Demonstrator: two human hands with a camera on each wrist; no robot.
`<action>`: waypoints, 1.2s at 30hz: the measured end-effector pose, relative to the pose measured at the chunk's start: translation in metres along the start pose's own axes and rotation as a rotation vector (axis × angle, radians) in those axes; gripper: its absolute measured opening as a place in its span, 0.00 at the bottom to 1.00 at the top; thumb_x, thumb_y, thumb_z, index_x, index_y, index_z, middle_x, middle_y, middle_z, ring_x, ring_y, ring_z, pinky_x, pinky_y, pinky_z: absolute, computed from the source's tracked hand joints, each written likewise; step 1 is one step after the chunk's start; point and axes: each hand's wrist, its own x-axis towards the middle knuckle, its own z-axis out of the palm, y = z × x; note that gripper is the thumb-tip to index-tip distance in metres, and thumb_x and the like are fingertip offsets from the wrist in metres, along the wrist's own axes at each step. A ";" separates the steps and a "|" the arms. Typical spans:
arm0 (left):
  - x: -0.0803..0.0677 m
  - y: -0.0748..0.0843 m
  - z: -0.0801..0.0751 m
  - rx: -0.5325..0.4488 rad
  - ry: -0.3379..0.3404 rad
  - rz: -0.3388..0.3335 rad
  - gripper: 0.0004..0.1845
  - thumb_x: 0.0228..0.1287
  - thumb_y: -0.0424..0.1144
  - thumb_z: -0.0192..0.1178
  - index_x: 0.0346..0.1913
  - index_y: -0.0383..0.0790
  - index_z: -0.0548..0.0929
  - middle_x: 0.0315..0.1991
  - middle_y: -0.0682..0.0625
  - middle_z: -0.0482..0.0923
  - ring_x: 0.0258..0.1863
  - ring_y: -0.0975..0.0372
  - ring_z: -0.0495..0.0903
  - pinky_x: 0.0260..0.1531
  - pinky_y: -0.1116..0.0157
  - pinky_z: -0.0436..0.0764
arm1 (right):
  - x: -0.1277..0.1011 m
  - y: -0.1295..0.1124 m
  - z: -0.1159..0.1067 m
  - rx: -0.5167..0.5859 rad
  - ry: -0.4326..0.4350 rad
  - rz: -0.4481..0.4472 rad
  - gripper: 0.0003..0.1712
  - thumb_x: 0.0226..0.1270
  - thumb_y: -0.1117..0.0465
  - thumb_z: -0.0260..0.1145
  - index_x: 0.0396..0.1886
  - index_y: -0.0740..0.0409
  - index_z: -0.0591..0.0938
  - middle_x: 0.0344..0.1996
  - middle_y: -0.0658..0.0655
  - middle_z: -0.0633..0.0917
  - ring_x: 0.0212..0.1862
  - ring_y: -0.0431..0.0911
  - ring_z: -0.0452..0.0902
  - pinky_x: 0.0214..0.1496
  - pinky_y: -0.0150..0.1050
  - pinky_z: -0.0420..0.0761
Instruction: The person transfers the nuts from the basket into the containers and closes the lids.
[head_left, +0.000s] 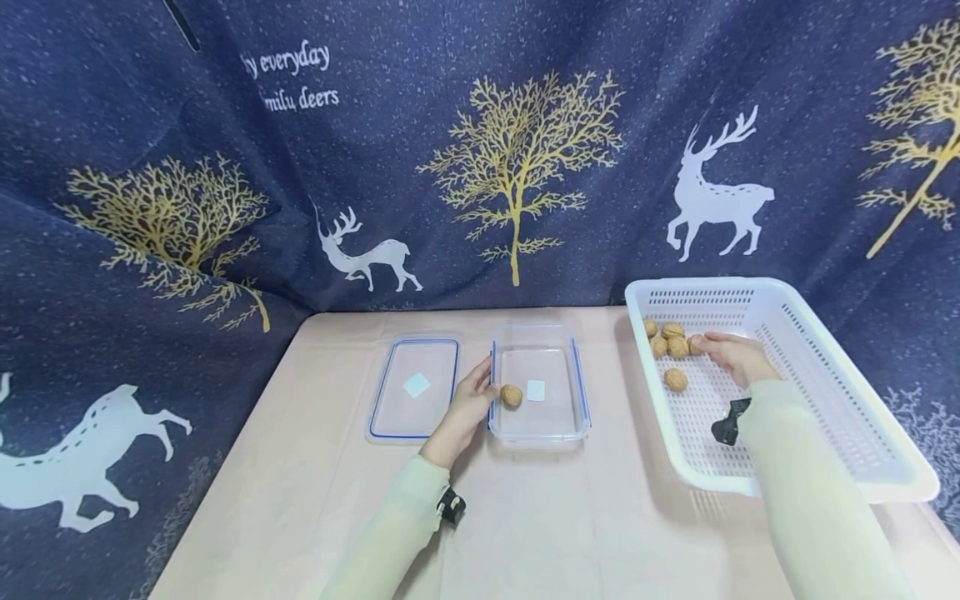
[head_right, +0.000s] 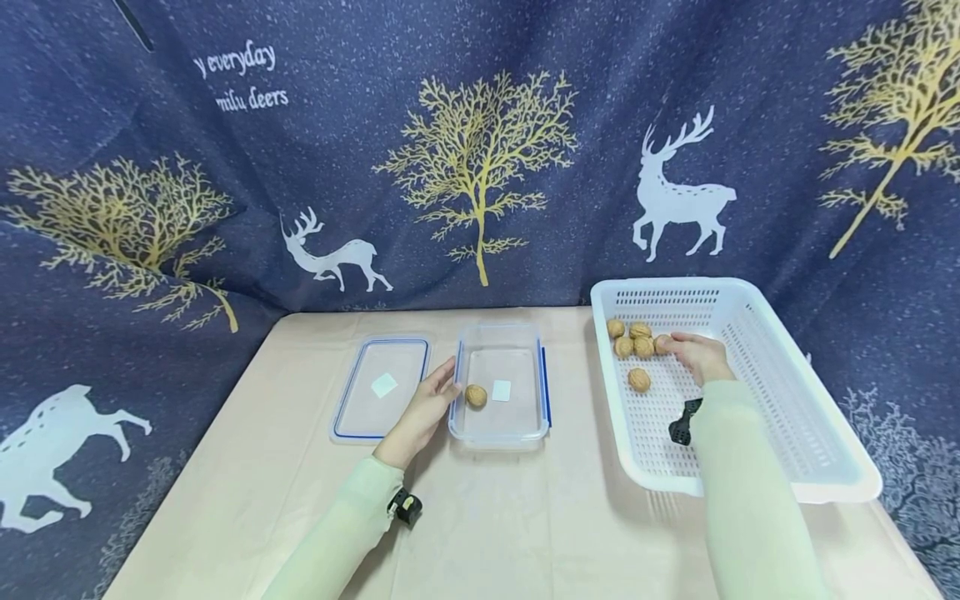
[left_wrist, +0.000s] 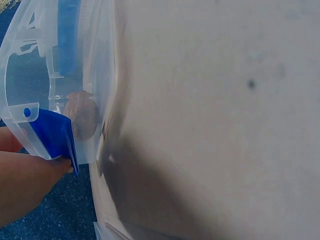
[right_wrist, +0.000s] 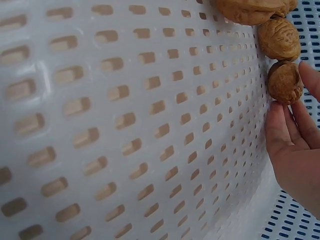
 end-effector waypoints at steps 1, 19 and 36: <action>0.000 0.000 0.000 -0.003 0.000 -0.003 0.31 0.71 0.28 0.46 0.75 0.36 0.52 0.75 0.39 0.49 0.74 0.48 0.50 0.72 0.54 0.53 | 0.000 0.000 0.000 -0.003 0.007 0.005 0.46 0.70 0.50 0.60 0.75 0.65 0.47 0.74 0.64 0.45 0.74 0.61 0.40 0.77 0.51 0.43; 0.002 -0.003 0.000 -0.009 0.002 0.031 0.31 0.70 0.26 0.46 0.74 0.35 0.53 0.74 0.37 0.50 0.73 0.47 0.52 0.71 0.53 0.55 | -0.005 0.010 -0.004 -0.065 -0.013 -0.077 0.47 0.68 0.46 0.61 0.73 0.68 0.53 0.53 0.43 0.79 0.72 0.62 0.49 0.74 0.56 0.55; 0.000 -0.003 0.000 -0.005 0.007 0.032 0.32 0.70 0.26 0.47 0.74 0.34 0.53 0.74 0.38 0.51 0.73 0.47 0.53 0.71 0.53 0.56 | -0.011 0.005 -0.008 -0.026 -0.107 -0.132 0.44 0.70 0.48 0.60 0.72 0.70 0.55 0.36 0.25 0.76 0.73 0.63 0.46 0.75 0.56 0.50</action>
